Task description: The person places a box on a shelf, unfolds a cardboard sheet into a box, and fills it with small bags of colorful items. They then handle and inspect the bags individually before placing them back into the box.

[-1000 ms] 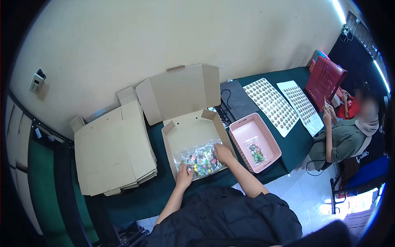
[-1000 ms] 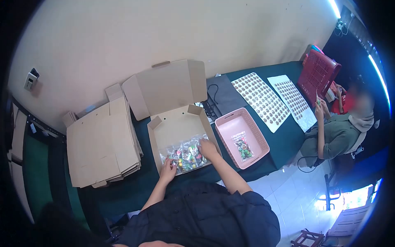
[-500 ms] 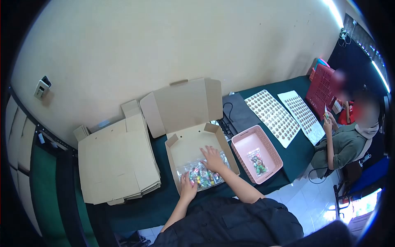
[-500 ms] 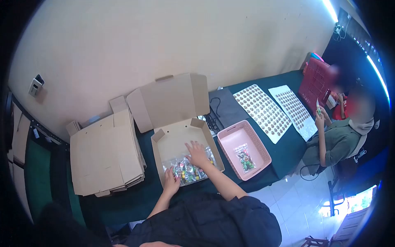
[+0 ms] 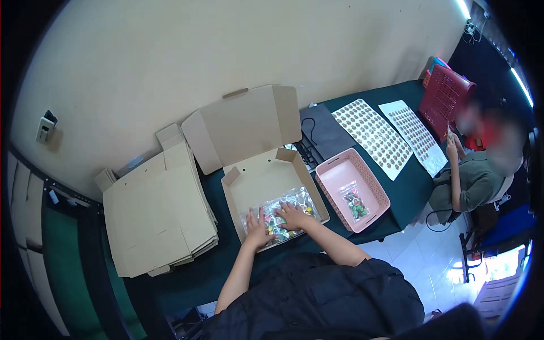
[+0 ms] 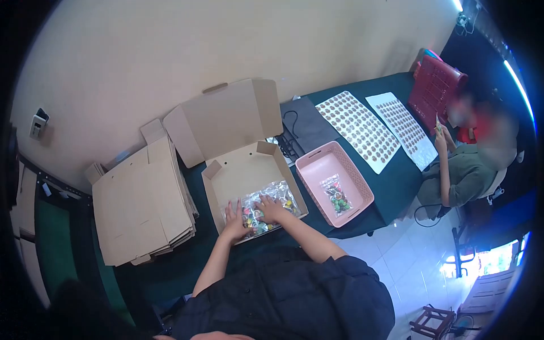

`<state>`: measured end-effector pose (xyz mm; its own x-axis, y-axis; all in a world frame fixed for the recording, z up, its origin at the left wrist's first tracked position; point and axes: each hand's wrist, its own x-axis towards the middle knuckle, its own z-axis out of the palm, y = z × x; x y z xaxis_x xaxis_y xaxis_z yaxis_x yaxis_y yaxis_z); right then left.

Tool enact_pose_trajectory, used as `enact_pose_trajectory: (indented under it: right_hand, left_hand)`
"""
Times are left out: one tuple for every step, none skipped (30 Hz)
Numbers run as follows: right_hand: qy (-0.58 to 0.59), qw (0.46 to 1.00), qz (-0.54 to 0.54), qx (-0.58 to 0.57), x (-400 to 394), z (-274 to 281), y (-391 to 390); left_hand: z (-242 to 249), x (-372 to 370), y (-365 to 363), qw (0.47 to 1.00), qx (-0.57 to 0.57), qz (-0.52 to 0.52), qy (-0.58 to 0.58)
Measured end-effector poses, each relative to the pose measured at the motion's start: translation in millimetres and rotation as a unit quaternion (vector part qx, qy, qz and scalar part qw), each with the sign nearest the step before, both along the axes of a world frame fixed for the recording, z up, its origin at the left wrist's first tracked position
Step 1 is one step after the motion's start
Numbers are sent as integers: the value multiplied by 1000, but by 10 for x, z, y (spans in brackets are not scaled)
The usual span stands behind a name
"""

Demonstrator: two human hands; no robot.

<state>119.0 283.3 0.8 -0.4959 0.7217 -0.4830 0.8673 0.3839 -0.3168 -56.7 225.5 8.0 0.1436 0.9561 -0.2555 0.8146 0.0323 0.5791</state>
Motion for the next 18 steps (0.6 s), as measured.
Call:
enact_pose_trajectory:
  right_hand:
    - [1, 1000, 18, 6, 20, -22, -18]
    - [1, 999, 35, 16, 46, -34, -3]
    - [6, 999, 31, 21, 45, 115, -23]
    - [3, 999, 25, 24, 61, 46, 15]
    - [100, 994, -5, 35, 94, -45, 31]
    - [192, 979, -37, 48, 164, -102, 40]
    - [296, 945, -96, 99, 197, 59, 10]
    - [283, 947, -106, 108, 329, 187, 52]
    - [316, 923, -142, 167, 439, 302, 123]
    - [353, 893, -172, 221, 509, 360, 192]
    - [371, 867, -246, 223, 624, 399, 289]
    - [390, 835, -318, 221, 779, 384, 378]
    - [352, 819, -346, 292, 963, 340, 422]
    - [311, 795, -373, 362, 1196, 267, 438]
    - [251, 807, -404, 350, 1455, 136, 440]
    - [163, 815, -446, 331, 1716, -39, 388]
    - [73, 815, -484, 309, 1899, -158, 313]
    - [14, 808, -513, 287, 1945, -115, 197]
  left_hand:
    - [-40, -1, 57, 999, -6, -21, -29]
    - [-74, 5, 89, 999, -3, -27, -30]
    - [-81, 20, 125, 998, -36, -46, 5]
    - [-93, 35, 151, 995, -70, -65, 40]
    - [-109, 36, 140, 988, -88, -83, 94]
    - [-64, 13, 79, 987, -45, -72, 134]
    - [87, 3, 15, 984, 1, -63, 169]
    - [338, 21, -56, 989, 8, -21, 146]
    - [461, -7, -132, 991, 43, 0, 129]
    - [416, -48, -145, 992, 42, -3, 123]
    - [376, -124, -175, 994, 67, 4, 81]
    - [362, -190, -217, 995, 91, 13, 43]
    - [438, -198, -244, 991, 111, -2, 76]
    - [440, -218, -268, 991, 111, -2, 79]
    - [436, -228, -285, 998, 44, -9, 47]
    - [429, -227, -295, 1000, -22, -16, 14]
    - [432, -214, -286, 996, -87, -22, -21]
    - [461, -192, -295, 996, -85, -21, -21]
